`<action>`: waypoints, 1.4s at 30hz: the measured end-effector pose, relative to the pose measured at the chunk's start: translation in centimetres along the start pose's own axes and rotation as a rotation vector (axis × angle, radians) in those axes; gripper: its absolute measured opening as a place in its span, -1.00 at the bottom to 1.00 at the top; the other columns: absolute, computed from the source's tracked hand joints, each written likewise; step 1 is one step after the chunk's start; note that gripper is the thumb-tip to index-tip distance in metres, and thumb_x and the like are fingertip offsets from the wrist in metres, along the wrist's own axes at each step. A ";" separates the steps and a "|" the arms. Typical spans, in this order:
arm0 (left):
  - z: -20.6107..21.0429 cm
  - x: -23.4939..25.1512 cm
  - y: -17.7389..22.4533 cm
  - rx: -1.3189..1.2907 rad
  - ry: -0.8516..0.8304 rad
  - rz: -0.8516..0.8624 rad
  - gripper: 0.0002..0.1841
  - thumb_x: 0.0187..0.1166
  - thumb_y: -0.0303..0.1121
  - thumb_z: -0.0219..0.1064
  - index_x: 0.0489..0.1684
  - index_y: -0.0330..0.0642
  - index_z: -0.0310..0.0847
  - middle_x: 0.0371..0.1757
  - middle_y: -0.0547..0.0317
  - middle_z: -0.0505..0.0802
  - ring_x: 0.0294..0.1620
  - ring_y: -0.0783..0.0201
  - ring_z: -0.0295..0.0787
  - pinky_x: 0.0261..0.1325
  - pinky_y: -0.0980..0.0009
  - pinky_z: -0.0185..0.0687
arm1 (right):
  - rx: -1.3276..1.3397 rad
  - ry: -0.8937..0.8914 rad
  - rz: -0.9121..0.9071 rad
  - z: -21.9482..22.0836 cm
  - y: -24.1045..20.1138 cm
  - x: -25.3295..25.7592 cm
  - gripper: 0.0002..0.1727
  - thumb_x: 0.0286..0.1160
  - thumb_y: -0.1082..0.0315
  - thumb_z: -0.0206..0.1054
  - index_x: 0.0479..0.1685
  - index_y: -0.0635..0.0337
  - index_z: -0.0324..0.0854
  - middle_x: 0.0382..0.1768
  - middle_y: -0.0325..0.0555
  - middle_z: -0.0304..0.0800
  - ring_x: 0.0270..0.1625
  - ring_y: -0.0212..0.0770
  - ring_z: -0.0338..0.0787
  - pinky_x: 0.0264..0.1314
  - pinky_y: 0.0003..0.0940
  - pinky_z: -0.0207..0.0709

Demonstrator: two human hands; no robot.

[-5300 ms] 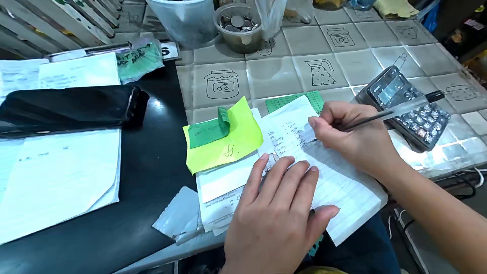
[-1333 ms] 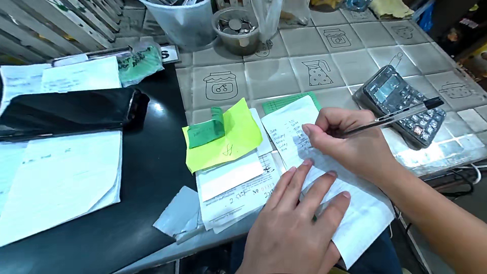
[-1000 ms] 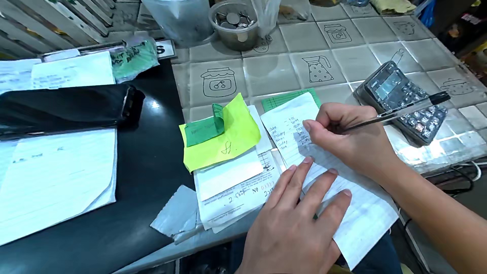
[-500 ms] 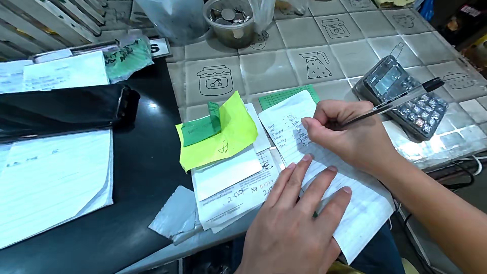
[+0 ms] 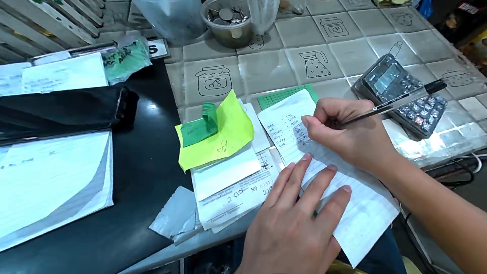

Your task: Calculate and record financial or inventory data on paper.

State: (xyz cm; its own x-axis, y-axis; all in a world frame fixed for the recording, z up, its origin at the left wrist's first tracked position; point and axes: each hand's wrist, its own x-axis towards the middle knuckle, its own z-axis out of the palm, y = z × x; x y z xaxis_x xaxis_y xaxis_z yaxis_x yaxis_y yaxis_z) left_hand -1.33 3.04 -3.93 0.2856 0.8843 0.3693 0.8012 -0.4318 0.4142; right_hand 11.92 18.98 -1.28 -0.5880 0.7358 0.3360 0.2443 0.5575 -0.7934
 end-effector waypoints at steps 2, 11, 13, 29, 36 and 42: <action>0.0 0.0 0.0 0.003 0.004 0.000 -0.61 0.67 -0.04 0.19 0.40 0.27 0.72 0.55 0.21 0.73 0.73 -0.12 0.40 0.71 -0.08 0.31 | 0.002 0.000 0.001 0.0 0.0 0.0 -0.68 0.53 0.39 0.34 -0.65 0.03 0.51 -0.69 -0.43 0.47 -0.64 -0.63 0.43 -0.66 -0.72 0.18; 0.1 0.0 0.0 0.008 0.009 -0.005 -0.60 0.69 0.04 0.16 0.39 0.30 0.72 0.55 0.22 0.73 0.73 -0.11 0.40 0.71 -0.06 0.31 | -0.016 0.008 -0.005 0.0 0.0 0.0 -0.67 0.52 0.40 0.35 -0.67 0.04 0.51 -0.70 -0.43 0.47 -0.64 -0.63 0.42 -0.66 -0.72 0.16; 0.1 0.0 0.0 0.001 0.005 -0.005 -0.58 0.70 0.08 0.13 0.39 0.30 0.72 0.55 0.22 0.73 0.74 -0.11 0.39 0.72 -0.08 0.29 | -0.012 0.011 -0.010 0.0 0.1 0.1 -0.67 0.52 0.40 0.34 -0.68 0.04 0.50 -0.71 -0.43 0.44 -0.65 -0.63 0.40 -0.67 -0.71 0.14; 0.1 0.2 0.1 0.017 0.024 -0.026 -0.53 0.84 0.04 -0.13 0.34 0.35 0.77 0.50 0.29 0.77 0.72 -0.04 0.43 0.72 -0.02 0.30 | -0.012 0.035 0.018 0.0 0.1 0.0 -0.66 0.50 0.39 0.32 -0.70 0.02 0.48 -0.73 -0.42 0.42 -0.66 -0.61 0.39 -0.66 -0.67 0.13; 0.1 0.2 0.2 0.015 0.027 -0.033 -0.53 0.84 0.03 -0.13 0.32 0.34 0.78 0.50 0.29 0.77 0.71 -0.04 0.45 0.71 -0.03 0.33 | 0.007 0.041 0.018 0.0 0.2 0.0 -0.66 0.54 0.39 0.31 -0.68 0.05 0.49 -0.71 -0.40 0.43 -0.65 -0.58 0.40 -0.65 -0.67 0.14; 0.2 0.1 0.1 0.020 0.029 -0.027 -0.53 0.83 0.03 -0.12 0.32 0.33 0.78 0.50 0.27 0.77 0.71 -0.05 0.45 0.69 -0.03 0.35 | -0.017 0.032 0.025 0.1 0.0 0.0 -0.67 0.51 0.39 0.33 -0.69 0.04 0.50 -0.72 -0.41 0.43 -0.65 -0.60 0.40 -0.65 -0.68 0.14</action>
State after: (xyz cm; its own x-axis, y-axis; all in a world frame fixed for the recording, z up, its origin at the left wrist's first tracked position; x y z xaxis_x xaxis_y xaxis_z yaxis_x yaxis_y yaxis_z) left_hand -1.12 3.14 -3.98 0.2489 0.8900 0.3821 0.8190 -0.4040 0.4075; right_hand 11.83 18.98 -1.34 -0.5567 0.7612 0.3327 0.2720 0.5455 -0.7928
